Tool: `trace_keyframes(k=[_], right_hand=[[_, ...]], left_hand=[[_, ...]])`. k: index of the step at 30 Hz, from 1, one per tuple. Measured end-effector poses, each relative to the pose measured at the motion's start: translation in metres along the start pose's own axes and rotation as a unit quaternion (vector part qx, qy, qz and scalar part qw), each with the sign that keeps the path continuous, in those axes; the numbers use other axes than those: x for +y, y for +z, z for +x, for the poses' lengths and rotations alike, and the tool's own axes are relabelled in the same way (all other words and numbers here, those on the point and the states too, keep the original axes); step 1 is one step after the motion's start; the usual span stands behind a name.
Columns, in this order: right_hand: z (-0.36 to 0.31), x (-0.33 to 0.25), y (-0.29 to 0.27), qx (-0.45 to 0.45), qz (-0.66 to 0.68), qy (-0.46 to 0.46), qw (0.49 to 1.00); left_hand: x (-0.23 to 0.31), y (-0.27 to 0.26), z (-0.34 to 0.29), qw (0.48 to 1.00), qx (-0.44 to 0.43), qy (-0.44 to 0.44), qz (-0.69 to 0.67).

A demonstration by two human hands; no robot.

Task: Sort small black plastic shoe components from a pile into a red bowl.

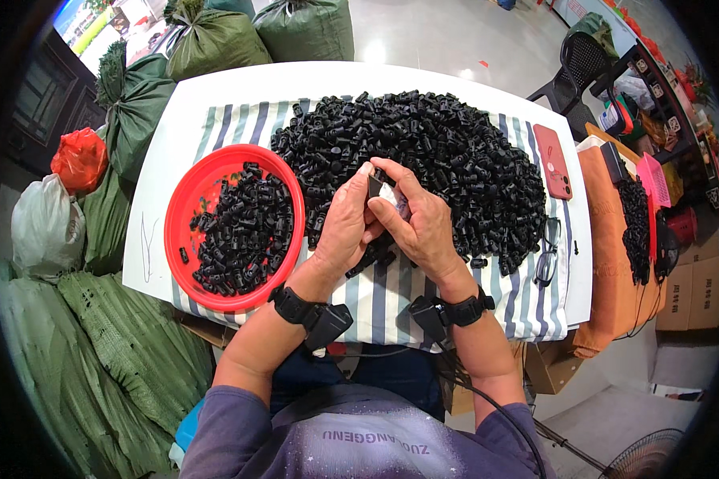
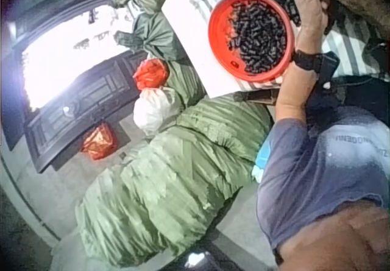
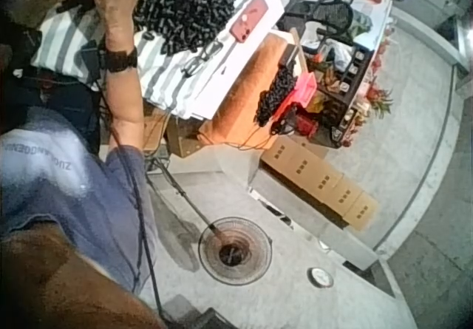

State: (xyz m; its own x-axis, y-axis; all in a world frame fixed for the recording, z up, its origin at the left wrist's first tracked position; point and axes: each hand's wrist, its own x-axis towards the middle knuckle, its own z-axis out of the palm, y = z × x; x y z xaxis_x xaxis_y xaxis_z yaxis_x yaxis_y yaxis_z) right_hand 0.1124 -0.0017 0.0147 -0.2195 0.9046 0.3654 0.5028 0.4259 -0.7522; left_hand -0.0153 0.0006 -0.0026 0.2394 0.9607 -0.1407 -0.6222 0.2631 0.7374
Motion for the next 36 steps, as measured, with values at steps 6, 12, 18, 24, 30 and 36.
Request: trace_keyframes(k=[6, 12, 18, 24, 30, 36], right_hand=[[0.001, -0.003, 0.001, 0.007, 0.032, 0.01, 0.999], [-0.002, -0.003, 0.001, -0.002, 0.007, 0.008, 1.0], [0.0, -0.005, 0.002, -0.004, 0.032, 0.013, 0.999], [0.001, 0.0, 0.005, 0.007, 0.041, 0.012, 0.999], [-0.001, 0.0, 0.005, -0.003, 0.036, 0.008, 0.999], [-0.001, -0.003, 0.004, 0.0, 0.054, 0.009, 0.999]], left_hand=[[-0.004, -0.005, 0.0, 1.0, -0.018, 0.009, -0.006], [-0.002, 0.004, -0.002, 1.0, 0.022, 0.013, -0.003], [-0.001, -0.006, -0.002, 0.999, -0.029, 0.017, 0.002], [-0.001, 0.001, -0.003, 1.0, -0.017, 0.016, 0.002], [-0.004, -0.002, 0.0, 1.0, -0.014, 0.019, -0.003], [-0.001, 0.005, -0.002, 1.0, 0.019, 0.02, 0.006]])
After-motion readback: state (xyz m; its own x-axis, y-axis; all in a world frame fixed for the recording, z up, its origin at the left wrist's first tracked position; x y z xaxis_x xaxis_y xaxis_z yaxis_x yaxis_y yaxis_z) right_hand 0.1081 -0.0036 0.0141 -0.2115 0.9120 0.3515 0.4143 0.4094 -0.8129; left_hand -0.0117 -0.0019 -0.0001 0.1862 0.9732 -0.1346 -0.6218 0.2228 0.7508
